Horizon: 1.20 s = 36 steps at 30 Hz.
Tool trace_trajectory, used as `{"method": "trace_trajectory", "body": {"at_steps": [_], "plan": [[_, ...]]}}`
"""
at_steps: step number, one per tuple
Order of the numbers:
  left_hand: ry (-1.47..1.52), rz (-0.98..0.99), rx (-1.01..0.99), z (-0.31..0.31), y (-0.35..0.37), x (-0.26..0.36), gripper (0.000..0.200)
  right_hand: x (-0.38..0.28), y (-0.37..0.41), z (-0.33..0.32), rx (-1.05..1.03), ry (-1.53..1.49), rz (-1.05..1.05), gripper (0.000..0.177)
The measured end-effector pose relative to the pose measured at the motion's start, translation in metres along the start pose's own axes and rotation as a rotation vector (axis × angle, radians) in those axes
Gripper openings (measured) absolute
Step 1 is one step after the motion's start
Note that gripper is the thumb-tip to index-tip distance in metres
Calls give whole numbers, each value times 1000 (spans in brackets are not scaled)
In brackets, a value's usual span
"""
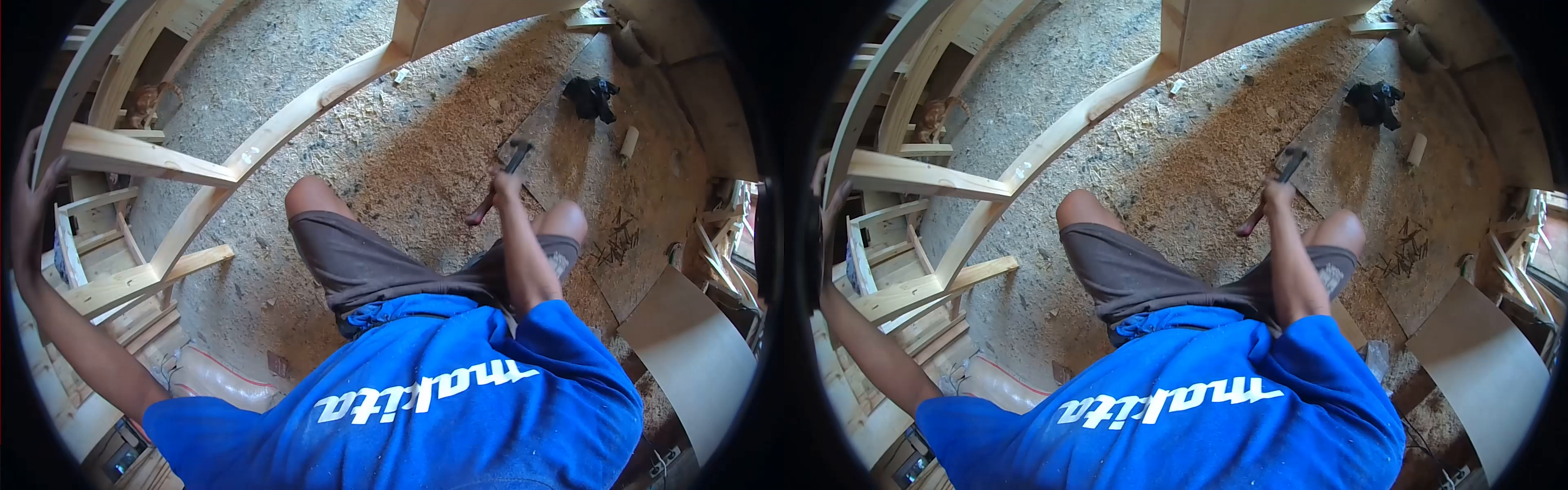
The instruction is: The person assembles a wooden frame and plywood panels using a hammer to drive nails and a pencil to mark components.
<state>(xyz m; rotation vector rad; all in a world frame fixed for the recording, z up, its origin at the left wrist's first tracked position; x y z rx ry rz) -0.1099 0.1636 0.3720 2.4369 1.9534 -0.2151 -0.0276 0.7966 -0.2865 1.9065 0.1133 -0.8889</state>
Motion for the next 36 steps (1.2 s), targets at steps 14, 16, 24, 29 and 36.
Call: {"method": "trace_trajectory", "body": {"at_steps": [14, 16, 24, 29, 36], "plan": [[240, -87, 126, -3, -2, 47, 59, 53, 9, 27, 637, 558, 91, 22], [397, -98, 85, 0, -14, 78, 60, 57, 3, 27, 637, 541, 126, 22], [125, 34, 9, -22, -3, 55, 68, 102, -54, 19, 543, 404, 13, 41], [169, 134, 29, -25, 10, 45, 72, 3, 57, 35, 386, 142, -421, 39], [257, 373, 436, -34, 19, 46, 59, -266, 340, 102, -206, 130, -1301, 19]]}}
Point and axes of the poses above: each hand's wrist, its own y-axis away from the middle knuckle, its own z-axis out of the palm, x = y × z, the point moved 5 cm from there along -y, towards the middle knuckle, and after that the axes turned 10 degrees about z, right-handed, at the moved point
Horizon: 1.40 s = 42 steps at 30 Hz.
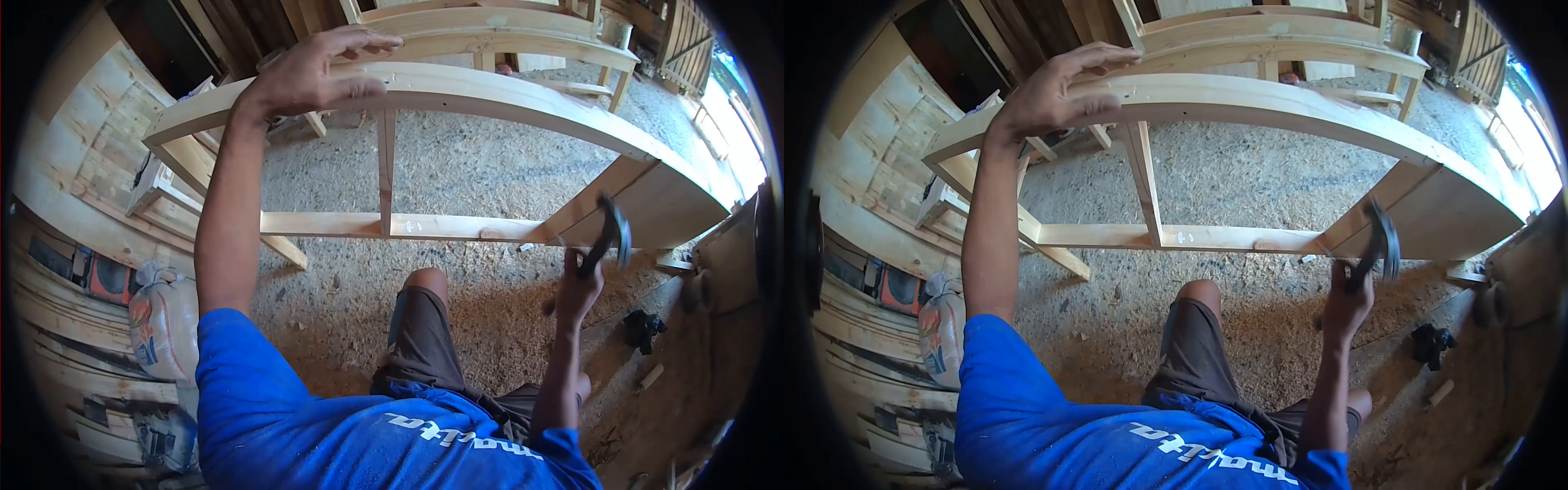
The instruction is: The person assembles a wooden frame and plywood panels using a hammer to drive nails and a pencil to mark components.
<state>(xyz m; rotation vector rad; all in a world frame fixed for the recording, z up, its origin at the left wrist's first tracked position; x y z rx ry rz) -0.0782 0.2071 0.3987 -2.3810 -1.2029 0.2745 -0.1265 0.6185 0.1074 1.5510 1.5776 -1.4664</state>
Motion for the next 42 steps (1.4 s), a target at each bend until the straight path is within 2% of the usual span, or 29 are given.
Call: {"method": "trace_trajectory", "body": {"at_steps": [1, 3, 4, 5, 7, 9, 17, 19, 20, 21, 23, 25, 27, 28, 29, 30, 31, 35, 37, 42], "plan": [[-1, 13, 10, -2, 1, 0, 59, -77, -13, 2, -89, 51, -104, 18], [393, 100, 177, -10, 3, 3, 28, -184, -30, 16, -202, 50, -413, 18], [358, 95, 216, -9, 1, 15, 13, -226, -34, 25, -261, 38, -419, 18], [389, 103, 184, -5, 0, 17, 17, -260, -36, 37, -319, 25, -426, 20], [448, -40, 82, 2, 3, 14, 21, -314, -34, 72, -465, 53, -557, 21], [518, -33, 113, -1, 5, 12, 23, -325, -29, 89, -506, 62, -555, 21], [278, -68, 97, -12, 10, 35, 23, -351, -15, 105, -469, 139, -730, 17], [226, -75, 148, -12, 9, 33, 22, -351, -13, 99, -414, -109, -760, 26], [227, -142, 146, -9, 12, 32, 23, -350, -14, 93, -399, -54, -764, 35], [230, -137, 146, -9, 13, 31, 23, -350, -14, 84, -395, -49, -763, 35], [407, -230, 264, -12, 18, 19, 25, -345, -20, 66, -331, -31, -669, 34], [388, -250, 255, -11, 16, 16, 27, -333, -38, 52, -357, 8, -544, 36], [394, -245, 254, -7, 14, 11, 26, -329, -47, 29, -319, 44, -559, 36], [394, -244, 255, -7, 13, 12, 26, -330, -46, 17, -347, 52, -474, 36], [436, -283, 260, -7, 12, 12, 26, -327, -51, 9, -340, 38, -538, 36], [477, -322, 265, -7, 12, 11, 26, -325, -54, 2, -363, 73, -478, 37], [479, -322, 267, -6, 11, 10, 26, -324, -56, -6, -386, 109, -418, 37], [346, -301, 248, -5, 7, 14, 24, -319, -58, -23, -449, 91, -398, 38], [313, -310, 234, -3, 5, 16, 23, -318, -54, -28, -554, 103, -259, 36], [287, -300, 248, -5, 8, 18, 24, -323, -56, -34, -569, 164, -261, 34]]}}
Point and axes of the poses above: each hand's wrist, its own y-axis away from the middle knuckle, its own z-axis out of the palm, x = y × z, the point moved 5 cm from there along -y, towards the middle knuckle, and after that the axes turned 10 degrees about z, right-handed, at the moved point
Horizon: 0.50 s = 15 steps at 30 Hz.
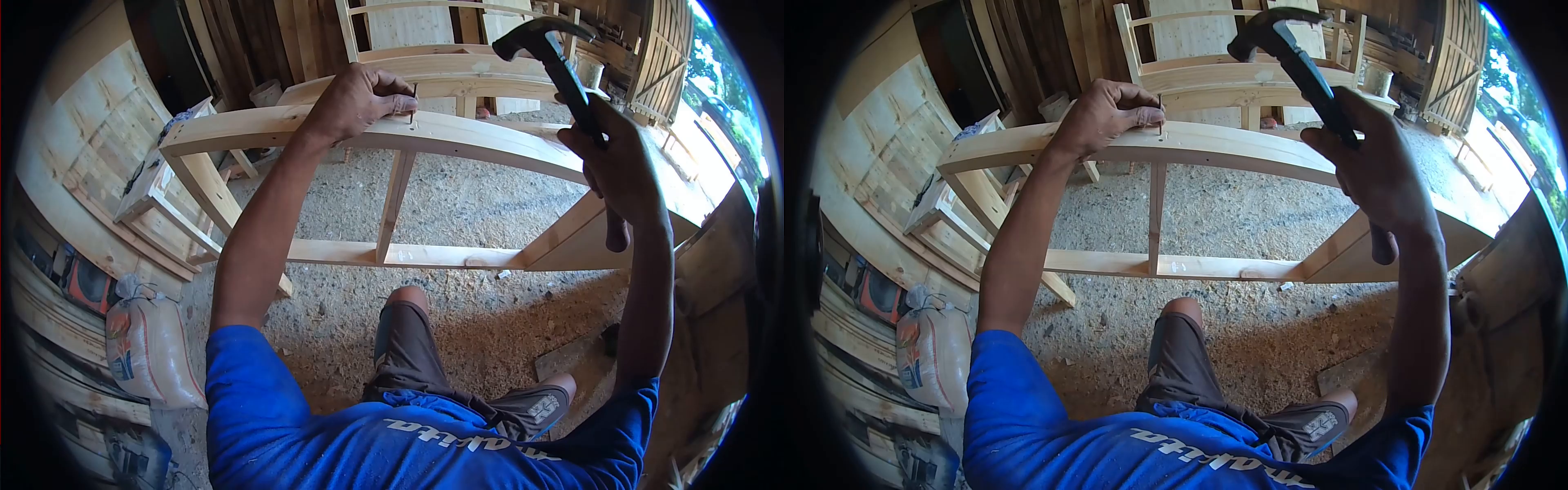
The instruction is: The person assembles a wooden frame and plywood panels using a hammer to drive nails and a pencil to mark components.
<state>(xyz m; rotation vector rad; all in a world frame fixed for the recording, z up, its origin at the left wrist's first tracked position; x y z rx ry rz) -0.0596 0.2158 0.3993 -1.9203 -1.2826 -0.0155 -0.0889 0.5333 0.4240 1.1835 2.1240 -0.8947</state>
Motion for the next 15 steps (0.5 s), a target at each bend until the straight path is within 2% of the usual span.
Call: {"method": "trace_trajectory", "body": {"at_steps": [3, 7, 8, 9, 12, 15], "plan": [[25, 24, 6, 0, 0, -1, 24, -16, 3, -8, -7, -78, -80, 34], [-8, 11, 6, 1, 0, -3, 23, -46, 7, -29, 194, -174, -392, 39], [-1, 13, 14, 1, 0, -5, 23, -47, 2, -34, 188, -270, -521, 40], [7, 14, 20, 1, 0, -5, 23, -52, 0, -44, 315, -33, -450, 31], [-37, -9, 10, 1, 0, -4, 22, -53, -12, -40, 412, -74, -458, 31], [-15, -8, 23, 1, 0, -6, 21, -46, -23, 4, 364, -30, -434, 32]]}}
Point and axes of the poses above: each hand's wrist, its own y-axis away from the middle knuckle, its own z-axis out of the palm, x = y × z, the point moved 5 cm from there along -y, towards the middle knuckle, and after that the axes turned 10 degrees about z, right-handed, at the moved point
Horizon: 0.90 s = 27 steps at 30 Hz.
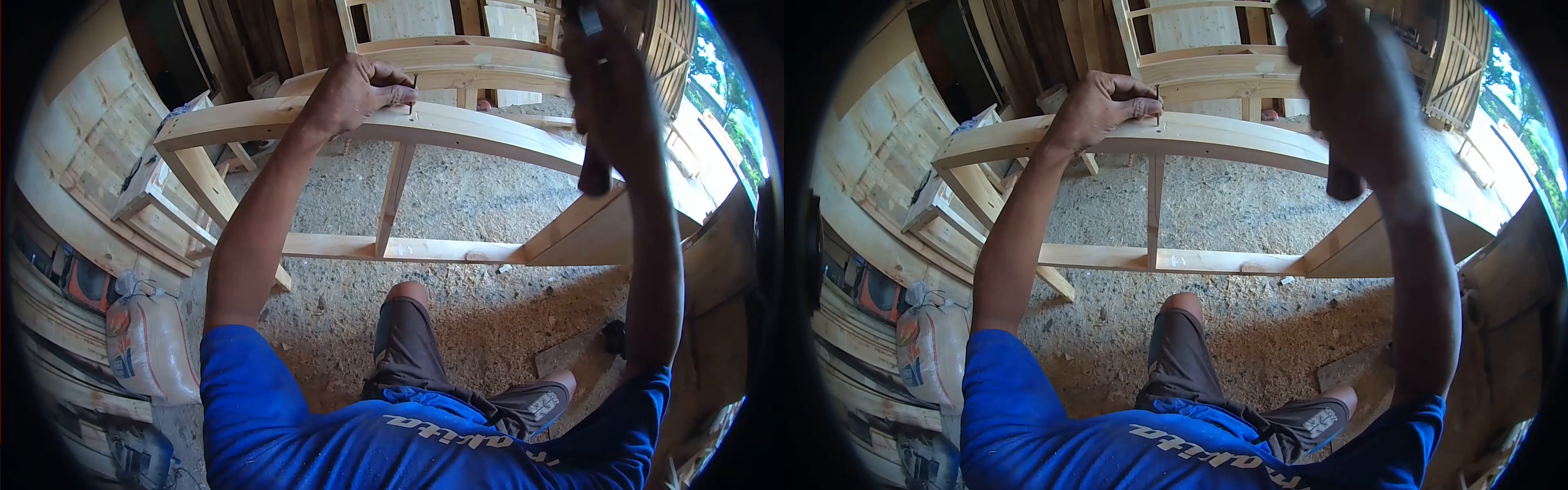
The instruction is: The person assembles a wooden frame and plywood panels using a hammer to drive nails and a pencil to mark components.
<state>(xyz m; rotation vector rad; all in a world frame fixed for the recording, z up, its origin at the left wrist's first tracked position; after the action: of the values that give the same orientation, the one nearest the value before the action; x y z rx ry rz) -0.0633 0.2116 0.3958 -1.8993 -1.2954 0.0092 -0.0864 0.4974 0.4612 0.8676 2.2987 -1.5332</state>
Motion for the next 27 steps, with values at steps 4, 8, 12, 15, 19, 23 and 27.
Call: {"method": "trace_trajectory", "body": {"at_steps": [4, 8, 12, 15, 19, 23, 27], "plan": [[15, -7, -62, -1, 2, 3, 20, 2, 25, 46, -487, 355, -144, 32], [-39, 76, -50, -1, 1, 8, 17, 10, -1, 9, -226, 36, 202, 27], [-74, 97, -37, 1, 0, 5, 19, -33, -5, -12, -114, -234, 254, 38], [-47, 76, -41, 2, 1, 3, 19, -6, 13, 20, -237, 208, -35, 29], [-51, 49, -46, 2, -3, 1, 19, -8, 19, 12, -279, 122, 167, 36], [-58, 68, -64, 1, -5, 0, 18, 0, -21, -32, 70, -364, 127, 22], [-67, 46, -62, 3, -3, -2, 18, 4, 15, 19, -170, 243, -154, 30]]}}
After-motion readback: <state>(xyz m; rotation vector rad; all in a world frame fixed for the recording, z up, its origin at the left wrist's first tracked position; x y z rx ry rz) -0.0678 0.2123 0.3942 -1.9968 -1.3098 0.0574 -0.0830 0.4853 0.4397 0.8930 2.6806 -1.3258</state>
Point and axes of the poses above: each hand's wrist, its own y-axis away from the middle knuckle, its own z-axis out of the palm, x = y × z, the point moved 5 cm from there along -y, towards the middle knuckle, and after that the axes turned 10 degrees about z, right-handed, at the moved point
